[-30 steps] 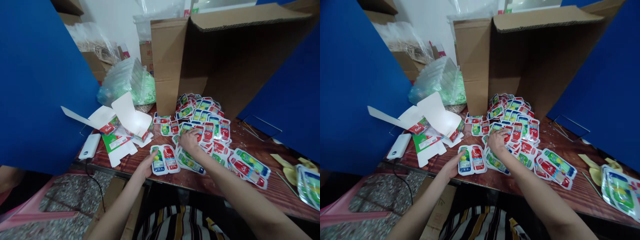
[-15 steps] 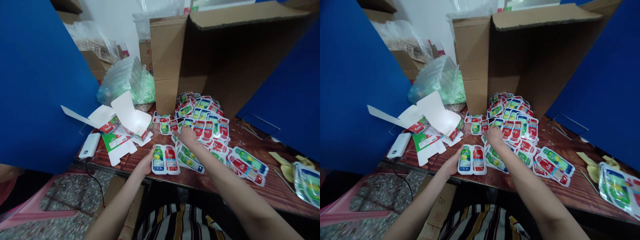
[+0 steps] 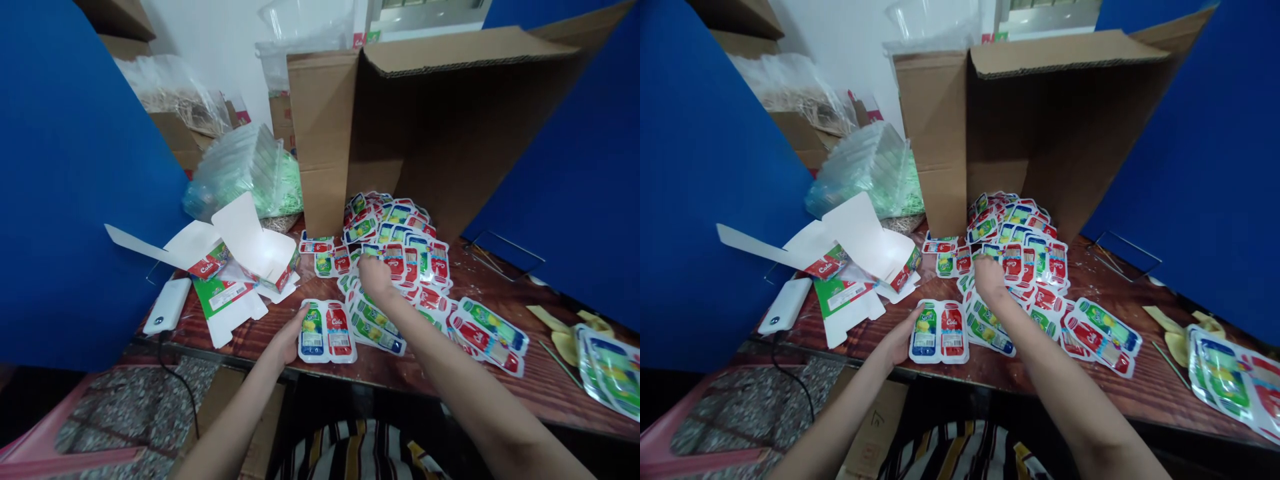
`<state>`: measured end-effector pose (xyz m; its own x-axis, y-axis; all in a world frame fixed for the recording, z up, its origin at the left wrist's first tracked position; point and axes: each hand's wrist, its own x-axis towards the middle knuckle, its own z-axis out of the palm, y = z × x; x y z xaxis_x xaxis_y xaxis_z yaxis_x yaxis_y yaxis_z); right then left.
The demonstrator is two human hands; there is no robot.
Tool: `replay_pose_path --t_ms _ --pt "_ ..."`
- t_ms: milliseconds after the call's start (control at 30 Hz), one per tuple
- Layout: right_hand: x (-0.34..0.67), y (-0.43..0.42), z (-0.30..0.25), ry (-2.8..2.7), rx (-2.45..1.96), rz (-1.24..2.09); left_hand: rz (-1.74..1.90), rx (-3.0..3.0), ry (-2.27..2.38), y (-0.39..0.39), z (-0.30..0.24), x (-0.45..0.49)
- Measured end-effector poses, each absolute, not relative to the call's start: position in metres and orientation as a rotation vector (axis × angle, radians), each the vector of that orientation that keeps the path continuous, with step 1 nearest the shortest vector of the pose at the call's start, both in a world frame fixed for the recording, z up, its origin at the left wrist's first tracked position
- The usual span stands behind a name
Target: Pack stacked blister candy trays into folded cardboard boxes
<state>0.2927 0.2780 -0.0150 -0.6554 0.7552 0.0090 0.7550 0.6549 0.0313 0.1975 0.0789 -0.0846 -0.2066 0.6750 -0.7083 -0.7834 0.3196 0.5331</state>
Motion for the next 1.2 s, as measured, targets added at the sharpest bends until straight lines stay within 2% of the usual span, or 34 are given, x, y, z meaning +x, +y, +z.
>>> replay_pose_path --t_ms 133,233,367,467,567,667,800,900,967,1200 --pt "0.327 0.282 0.012 2.923 1.596 0.178 1.346 -0.105 1.116 0.080 -0.087 0.193" --pt "0.353 0.286 0.036 3.240 1.519 0.049 1.327 -0.090 1.134 0.080 -0.091 0.190" --pt "0.361 0.282 0.052 3.441 0.752 -0.621 1.291 -0.045 1.088 0.080 -0.094 0.187" --pt "0.339 0.263 0.037 3.207 0.179 -0.844 1.343 0.007 1.030 0.080 -0.092 0.187" --pt "0.305 0.238 0.003 3.049 -0.129 -0.718 1.365 0.038 1.055 0.077 -0.089 0.190" --pt "0.282 0.221 -0.027 3.084 -0.043 -0.657 1.360 0.122 1.171 0.072 -0.088 0.194" --pt "0.302 0.226 -0.035 3.254 0.364 -0.577 1.346 0.171 1.295 0.066 -0.094 0.202" --pt "0.348 0.239 -0.035 3.267 0.910 -0.301 1.393 0.061 1.316 0.066 -0.098 0.205" --pt "0.377 0.247 -0.042 3.146 1.058 -0.104 1.439 0.016 1.311 0.067 -0.100 0.205" --pt "0.413 0.260 -0.062 3.088 0.752 0.242 1.622 -0.222 1.213 0.068 -0.094 0.208"
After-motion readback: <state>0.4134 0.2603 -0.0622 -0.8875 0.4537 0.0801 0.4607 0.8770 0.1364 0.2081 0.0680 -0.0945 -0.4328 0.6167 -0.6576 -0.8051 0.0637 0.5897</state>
